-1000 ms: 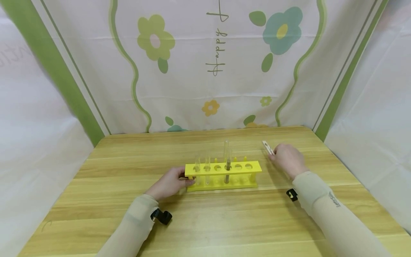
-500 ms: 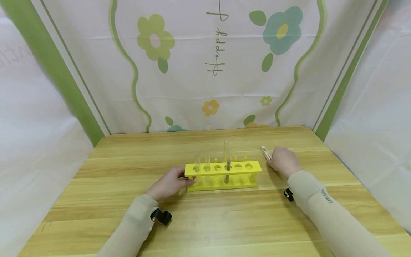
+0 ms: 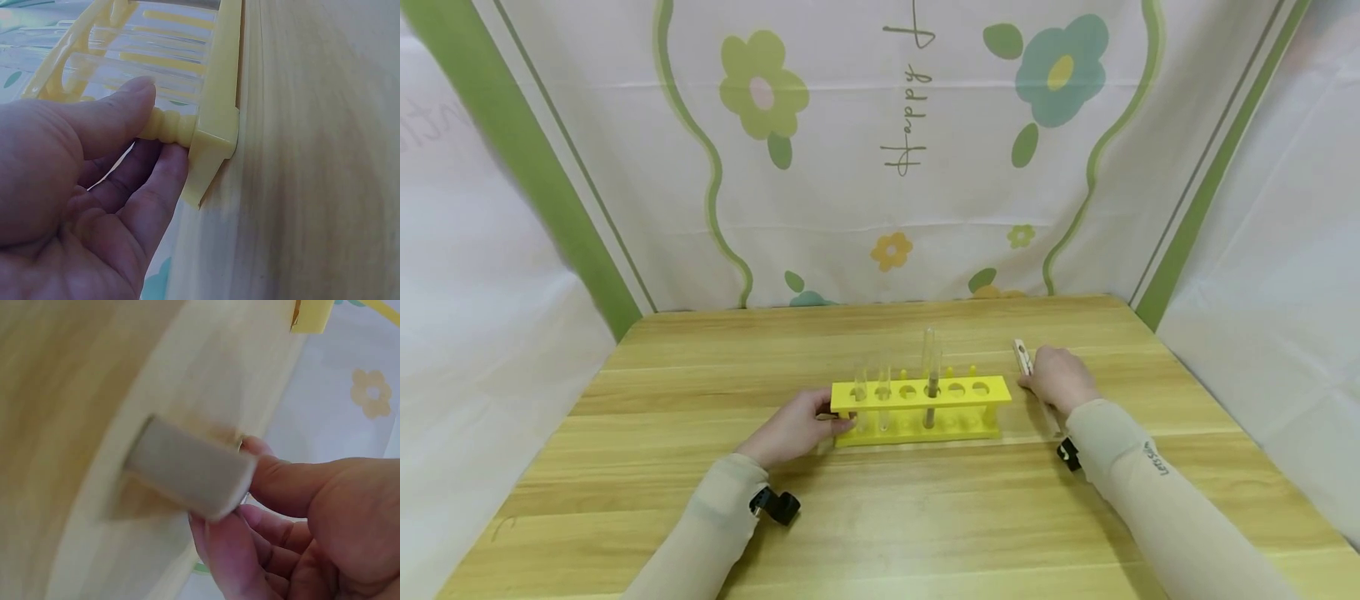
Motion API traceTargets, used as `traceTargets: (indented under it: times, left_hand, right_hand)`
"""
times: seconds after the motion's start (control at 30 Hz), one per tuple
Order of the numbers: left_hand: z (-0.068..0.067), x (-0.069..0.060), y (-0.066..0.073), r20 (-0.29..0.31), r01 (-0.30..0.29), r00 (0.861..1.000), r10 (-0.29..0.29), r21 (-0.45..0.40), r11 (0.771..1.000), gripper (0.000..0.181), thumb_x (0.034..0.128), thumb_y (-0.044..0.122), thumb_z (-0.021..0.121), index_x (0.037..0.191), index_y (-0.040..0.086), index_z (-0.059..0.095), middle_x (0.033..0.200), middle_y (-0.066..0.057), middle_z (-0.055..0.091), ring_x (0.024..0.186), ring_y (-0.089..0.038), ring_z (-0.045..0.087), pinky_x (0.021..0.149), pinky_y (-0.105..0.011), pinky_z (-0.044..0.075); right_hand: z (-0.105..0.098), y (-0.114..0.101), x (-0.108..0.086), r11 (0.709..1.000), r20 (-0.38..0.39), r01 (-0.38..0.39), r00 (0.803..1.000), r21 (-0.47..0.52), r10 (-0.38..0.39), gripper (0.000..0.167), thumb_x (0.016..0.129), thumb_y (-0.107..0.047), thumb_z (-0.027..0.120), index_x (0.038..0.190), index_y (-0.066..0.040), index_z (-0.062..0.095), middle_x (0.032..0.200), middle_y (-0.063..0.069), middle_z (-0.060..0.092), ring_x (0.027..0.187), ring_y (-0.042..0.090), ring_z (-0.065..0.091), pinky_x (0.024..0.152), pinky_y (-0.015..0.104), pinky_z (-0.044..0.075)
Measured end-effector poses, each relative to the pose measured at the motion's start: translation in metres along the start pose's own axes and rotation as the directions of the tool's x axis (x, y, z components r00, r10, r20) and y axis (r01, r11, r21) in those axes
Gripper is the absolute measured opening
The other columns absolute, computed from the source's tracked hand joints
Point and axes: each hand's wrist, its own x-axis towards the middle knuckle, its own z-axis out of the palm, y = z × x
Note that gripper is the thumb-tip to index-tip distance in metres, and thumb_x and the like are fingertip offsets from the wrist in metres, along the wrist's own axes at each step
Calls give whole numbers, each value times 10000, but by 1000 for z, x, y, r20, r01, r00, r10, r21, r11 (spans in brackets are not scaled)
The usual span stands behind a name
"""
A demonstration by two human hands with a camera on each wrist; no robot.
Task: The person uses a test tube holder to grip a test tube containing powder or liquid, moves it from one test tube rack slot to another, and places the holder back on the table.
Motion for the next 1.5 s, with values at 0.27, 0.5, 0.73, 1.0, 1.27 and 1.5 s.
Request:
traceTargets:
  times: [0.27,0.5,0.73,1.0,1.27,1.5]
  left_hand:
    - [-3,-2,0,-6,18,1000,-18,9,1000,205,969,202,668,1174,202,668,1132,48,673,1031,-159,608,868,-367,493]
    - [-5,-2,-4,-1,15,1000,-15,10,1000,213,970,215,667,1183,213,666,1144,56,669,1049,-159,605,887,-388,491]
    - [-6,-4,-7,-7,20,1000,-20,11,1000,197,964,251,673,1159,223,667,1138,60,667,1065,-161,600,895,-395,490]
    - [-3,-7,-8,-9,19,1000,-19,12,1000,217,963,245,676,1180,235,665,1146,69,667,1077,-158,599,909,-405,485]
    - [-2,-11,-4,-6,15,1000,-15,4,1000,230,964,227,675,1193,235,663,1148,69,670,1076,-152,601,900,-395,490]
    - [-2,-15,-4,2,23,1000,-23,-17,1000,271,962,207,676,1232,218,652,1176,53,667,1106,-159,603,909,-387,499]
  right_hand:
    - [-3,-5,6,1000,25,16,1000,-14,-15,313,937,-212,708,713,-37,577,610,67,508,535,198,475,507,308,417]
    - [-2,-6,8,999,25,36,999,-22,-36,305,935,-197,710,711,-43,572,608,59,494,552,209,468,531,319,411]
    - [0,-6,8,1000,9,7,1000,19,-7,312,924,-234,726,751,-25,575,630,78,530,553,209,497,515,323,435]
    - [-2,-1,1,997,43,-3,999,77,0,443,960,-363,668,650,-67,557,535,27,498,458,137,475,450,270,423]
    - [-26,-4,-11,998,-20,60,998,-29,-61,520,981,-462,593,960,42,723,935,209,707,758,315,652,670,453,523]
    - [-45,-8,-34,994,-117,102,987,-43,-106,636,969,-571,545,1183,16,665,1135,255,663,947,424,632,694,496,505]
